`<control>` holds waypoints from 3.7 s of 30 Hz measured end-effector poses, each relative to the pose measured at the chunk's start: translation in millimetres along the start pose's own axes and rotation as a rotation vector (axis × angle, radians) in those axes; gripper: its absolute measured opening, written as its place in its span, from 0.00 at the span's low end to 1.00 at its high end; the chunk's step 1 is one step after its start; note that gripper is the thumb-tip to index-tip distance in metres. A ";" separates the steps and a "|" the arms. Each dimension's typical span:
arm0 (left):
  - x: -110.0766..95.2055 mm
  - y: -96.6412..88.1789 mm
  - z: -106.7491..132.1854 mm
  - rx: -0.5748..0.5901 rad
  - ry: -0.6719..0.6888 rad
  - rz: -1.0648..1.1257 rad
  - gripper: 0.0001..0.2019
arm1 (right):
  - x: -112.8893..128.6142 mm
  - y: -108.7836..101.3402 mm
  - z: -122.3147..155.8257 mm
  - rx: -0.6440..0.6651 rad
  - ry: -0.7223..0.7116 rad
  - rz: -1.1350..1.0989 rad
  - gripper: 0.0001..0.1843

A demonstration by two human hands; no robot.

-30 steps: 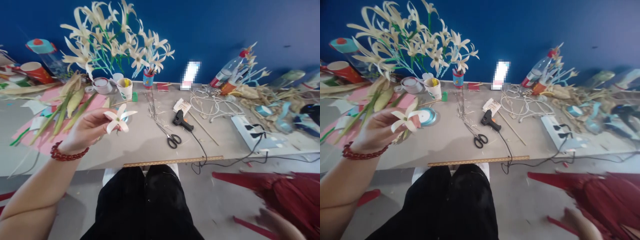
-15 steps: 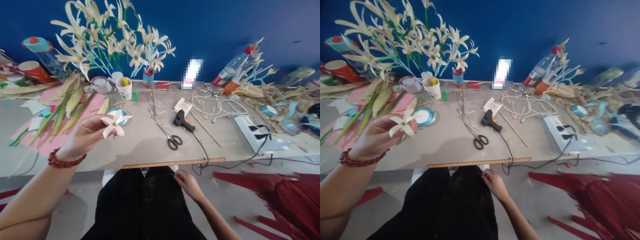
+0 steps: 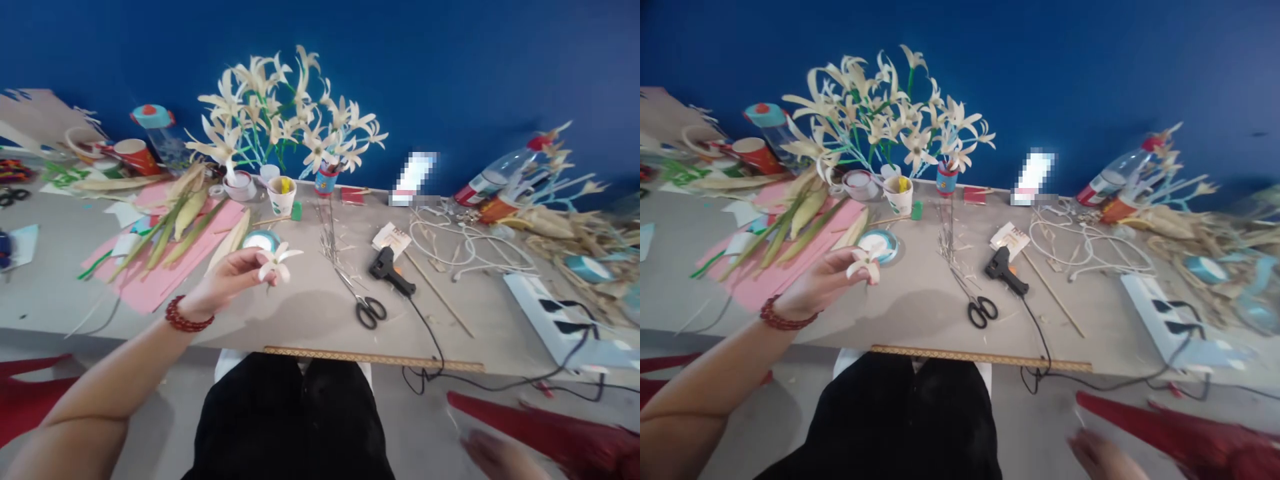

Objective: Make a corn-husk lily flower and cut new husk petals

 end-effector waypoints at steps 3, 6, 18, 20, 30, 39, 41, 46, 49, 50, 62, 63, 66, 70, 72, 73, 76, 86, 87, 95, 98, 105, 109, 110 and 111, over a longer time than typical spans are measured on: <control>8.5 10.6 -3.2 -0.038 -0.028 0.067 0.05 | 75.5 34.6 -32.7 0.125 -0.122 0.155 0.09; 14.2 25.8 -6.9 -0.035 -0.044 0.114 0.05 | 185.2 68.2 -52.7 0.061 -0.450 0.173 0.14; 23.4 17.4 -27.4 -0.298 0.134 0.247 0.07 | 278.5 191.7 -132.4 0.305 -0.417 -0.632 0.08; 26.7 20.2 -30.9 -0.285 0.141 0.261 0.07 | 271.9 196.7 -138.0 0.350 -0.363 -0.684 0.10; 59.6 33.8 -35.3 -0.223 0.001 0.411 0.10 | 248.9 213.8 -145.0 0.477 -0.228 -0.798 0.12; 54.1 12.8 -32.3 -0.352 0.034 0.475 0.06 | 237.4 221.6 -134.3 0.580 -0.205 -0.572 0.15; 49.9 13.8 -35.0 -0.318 0.043 0.609 0.07 | 227.8 208.5 -141.2 0.487 -0.234 -0.416 0.14; 43.3 31.8 -37.2 -0.169 -0.012 0.926 0.10 | 229.3 167.3 -157.5 0.212 -0.313 -0.312 0.14; 39.8 42.3 -35.0 -0.080 -0.017 0.950 0.11 | 248.8 186.1 -147.6 0.420 -0.315 -0.484 0.23; 39.1 44.6 -34.1 -0.054 -0.013 0.935 0.11 | 257.7 194.2 -141.4 0.491 -0.338 -0.513 0.25; 40.7 24.9 -32.5 -0.083 0.000 0.545 0.04 | 255.0 137.4 -155.5 0.120 -0.418 -0.430 0.09; 41.5 17.5 -32.5 -0.134 0.008 0.467 0.04 | 256.4 125.0 -154.8 0.035 -0.460 -0.314 0.09; 36.3 2.7 -30.7 -0.221 0.062 0.224 0.04 | 274.2 114.2 -142.1 -0.159 -0.686 0.196 0.09; 18.8 24.4 -27.6 -0.067 0.171 0.293 0.06 | 283.1 141.0 -129.9 -0.229 -0.866 0.571 0.15; 16.5 50.6 -24.0 0.087 0.124 0.511 0.09 | 281.6 160.0 -127.5 -0.207 -0.889 0.613 0.17; 16.9 64.0 -21.6 0.162 0.075 0.603 0.10 | 281.1 170.5 -125.0 -0.180 -0.909 0.613 0.18; 22.9 85.9 -18.9 0.262 -0.069 0.700 0.10 | 283.3 197.4 -110.6 -0.076 -1.020 0.563 0.19; 35.2 -24.0 -31.0 -0.448 0.192 -0.020 0.06 | 281.6 148.2 -119.0 -0.145 -0.937 0.462 0.10; 31.6 -23.5 -30.1 -0.442 0.227 -0.114 0.06 | 279.8 141.9 -125.0 -0.184 -0.897 0.459 0.09; 19.2 -2.9 -26.7 -0.333 0.337 -0.229 0.07 | 277.3 164.4 -139.0 0.075 -0.652 -0.127 0.08; 27.0 1.3 -27.0 -0.330 0.259 -0.097 0.08 | 282.0 176.0 -133.9 0.103 -0.625 -0.257 0.06; 39.4 13.5 -30.1 -0.257 0.155 0.079 0.08 | 286.8 180.3 -133.1 0.147 -0.594 -0.331 0.08; 53.1 7.4 -26.6 -0.317 0.120 0.121 0.07 | 282.9 183.3 -131.0 0.131 -0.570 -0.286 0.06; 57.6 4.6 -25.3 -0.344 0.101 0.139 0.08 | 281.7 183.4 -129.7 0.130 -0.573 -0.275 0.06; 62.6 1.4 -23.9 -0.376 0.076 0.166 0.09 | 280.8 182.8 -128.4 0.136 -0.586 -0.260 0.07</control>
Point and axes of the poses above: each hand's wrist, its own z-axis away from the middle knuckle, its own y-axis out of the palm, x = y × z, the point moved 10 cm from there along -z, towards the middle knuckle, and after that the axes turned 9 degrees about y, right-handed, at the moved point
